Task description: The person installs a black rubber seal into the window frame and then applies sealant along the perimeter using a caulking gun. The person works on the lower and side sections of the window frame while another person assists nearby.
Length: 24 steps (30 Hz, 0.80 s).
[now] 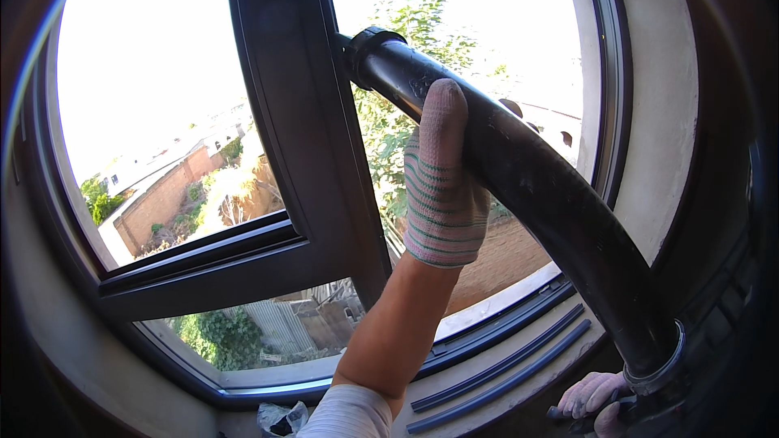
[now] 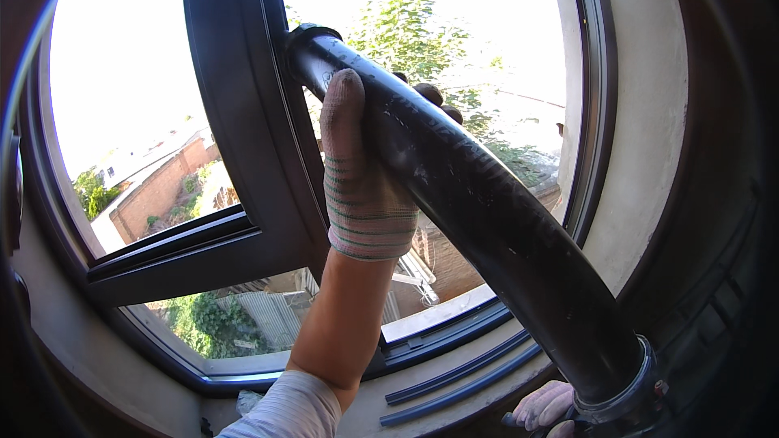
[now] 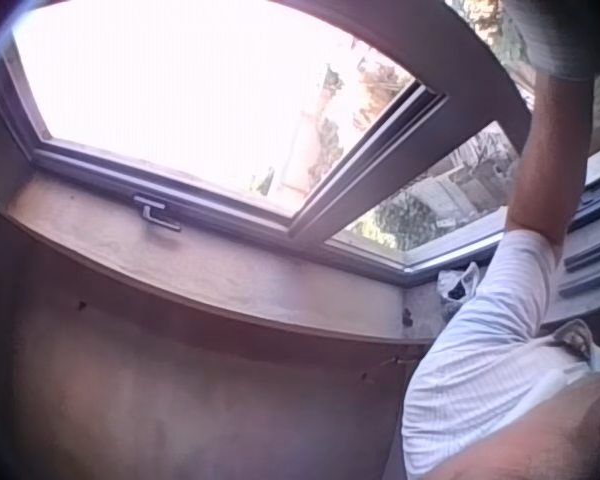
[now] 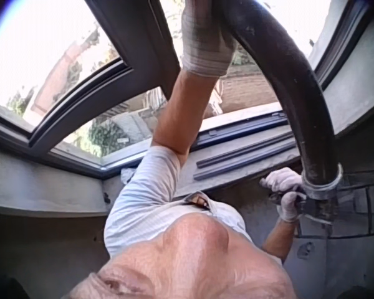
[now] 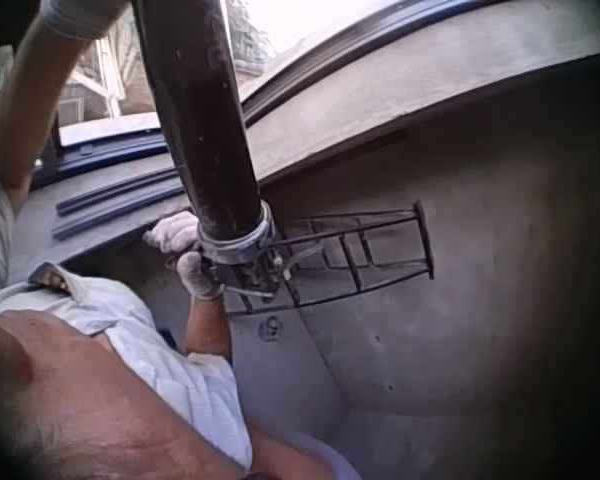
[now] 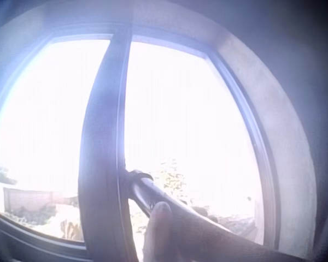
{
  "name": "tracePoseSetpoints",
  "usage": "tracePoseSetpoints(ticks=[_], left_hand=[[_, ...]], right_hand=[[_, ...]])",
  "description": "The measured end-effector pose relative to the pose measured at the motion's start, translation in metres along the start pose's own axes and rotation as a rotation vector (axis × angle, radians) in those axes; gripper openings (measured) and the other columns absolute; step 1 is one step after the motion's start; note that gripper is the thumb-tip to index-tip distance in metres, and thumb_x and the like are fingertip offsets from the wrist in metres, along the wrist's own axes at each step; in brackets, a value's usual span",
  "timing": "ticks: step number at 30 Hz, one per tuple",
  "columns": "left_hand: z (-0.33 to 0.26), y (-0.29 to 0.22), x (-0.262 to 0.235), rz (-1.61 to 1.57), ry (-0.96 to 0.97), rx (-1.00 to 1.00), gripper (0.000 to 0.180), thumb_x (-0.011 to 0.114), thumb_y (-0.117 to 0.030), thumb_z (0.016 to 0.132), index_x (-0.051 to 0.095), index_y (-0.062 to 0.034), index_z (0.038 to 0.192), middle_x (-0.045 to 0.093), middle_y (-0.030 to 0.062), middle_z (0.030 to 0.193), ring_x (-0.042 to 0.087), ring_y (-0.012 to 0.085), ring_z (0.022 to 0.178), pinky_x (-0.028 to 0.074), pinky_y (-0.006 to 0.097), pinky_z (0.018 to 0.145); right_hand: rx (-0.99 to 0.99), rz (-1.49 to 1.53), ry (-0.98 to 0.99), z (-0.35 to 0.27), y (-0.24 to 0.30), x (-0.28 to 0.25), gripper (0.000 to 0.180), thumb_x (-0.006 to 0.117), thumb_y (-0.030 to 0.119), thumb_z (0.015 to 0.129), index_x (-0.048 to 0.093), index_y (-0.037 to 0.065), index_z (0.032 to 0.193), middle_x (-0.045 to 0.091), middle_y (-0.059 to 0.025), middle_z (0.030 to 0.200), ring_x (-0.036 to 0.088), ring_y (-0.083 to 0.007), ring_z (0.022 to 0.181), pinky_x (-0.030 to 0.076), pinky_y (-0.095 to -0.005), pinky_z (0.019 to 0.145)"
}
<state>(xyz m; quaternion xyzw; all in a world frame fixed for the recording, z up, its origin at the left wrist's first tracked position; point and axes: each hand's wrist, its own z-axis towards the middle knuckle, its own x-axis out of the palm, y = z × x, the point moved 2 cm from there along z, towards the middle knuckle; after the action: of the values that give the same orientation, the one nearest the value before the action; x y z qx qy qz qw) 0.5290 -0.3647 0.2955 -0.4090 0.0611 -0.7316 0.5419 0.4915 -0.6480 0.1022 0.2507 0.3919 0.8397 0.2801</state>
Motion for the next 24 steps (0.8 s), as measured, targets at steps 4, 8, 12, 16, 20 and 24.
tracePoseSetpoints(ticks=[4,8,12,16,20,24], left_hand=[[-0.008,0.008,-0.001,0.015,-0.017,-0.06,0.075,0.074,-0.064,0.084,0.063,0.0048,0.111,0.069,0.0155,0.094,0.069,0.0258,0.088,0.057,0.039,0.085],[-0.013,0.017,-0.008,-0.036,-0.052,-0.044,0.056,0.07,-0.056,0.091,0.063,-0.0038,0.11,0.073,0.0169,0.093,0.074,0.0318,0.083,0.064,0.044,0.076],[-0.023,0.025,-0.015,-0.002,-0.067,-0.058,0.058,0.069,-0.056,0.091,0.061,-0.0033,0.113,0.072,0.0172,0.096,0.074,0.0321,0.087,0.064,0.045,0.077],[-0.032,0.032,-0.021,0.008,-0.07,-0.079,0.058,0.069,-0.056,0.092,0.059,-0.0031,0.115,0.071,0.018,0.099,0.074,0.0322,0.089,0.064,0.045,0.078],[-0.044,0.04,-0.033,-0.003,-0.068,-0.097,0.057,0.07,-0.054,0.092,0.058,-0.0047,0.118,0.07,0.0185,0.1,0.073,0.0325,0.091,0.064,0.046,0.078],[-0.056,0.048,-0.035,-0.069,-0.05,-0.127,0.055,0.069,-0.053,0.093,0.057,-0.0073,0.121,0.069,0.0182,0.102,0.073,0.0335,0.093,0.064,0.047,0.078]], right_hand=[[0.001,-0.019,-0.003,-0.005,-0.002,-0.007,0.048,0.066,0.053,0.095,0.051,0.008,0.09,0.053,-0.0092,0.081,0.055,-0.0238,0.076,0.055,-0.0409,0.073],[0.054,-0.011,0.003,-0.011,-0.005,-0.011,0.048,0.066,0.053,0.095,0.051,0.008,0.089,0.054,-0.0093,0.08,0.056,-0.024,0.077,0.055,-0.041,0.073],[0.086,-0.009,-0.013,-0.02,-0.01,-0.014,0.048,0.067,0.054,0.094,0.051,0.008,0.09,0.054,-0.0093,0.08,0.056,-0.0243,0.077,0.055,-0.0413,0.073],[0.115,0.008,-0.022,-0.028,-0.017,-0.021,0.048,0.067,0.054,0.094,0.052,0.008,0.09,0.054,-0.0094,0.081,0.056,-0.0246,0.077,0.056,-0.042,0.074],[0.127,0.014,-0.035,-0.04,-0.027,-0.021,0.048,0.068,0.054,0.093,0.053,0.008,0.09,0.054,-0.0094,0.083,0.057,-0.0246,0.079,0.056,-0.0419,0.073],[0.12,-0.015,-0.031,-0.054,-0.033,-0.028,0.048,0.069,0.053,0.094,0.054,0.008,0.091,0.054,-0.0093,0.084,0.057,-0.0244,0.08,0.055,-0.0412,0.073]])
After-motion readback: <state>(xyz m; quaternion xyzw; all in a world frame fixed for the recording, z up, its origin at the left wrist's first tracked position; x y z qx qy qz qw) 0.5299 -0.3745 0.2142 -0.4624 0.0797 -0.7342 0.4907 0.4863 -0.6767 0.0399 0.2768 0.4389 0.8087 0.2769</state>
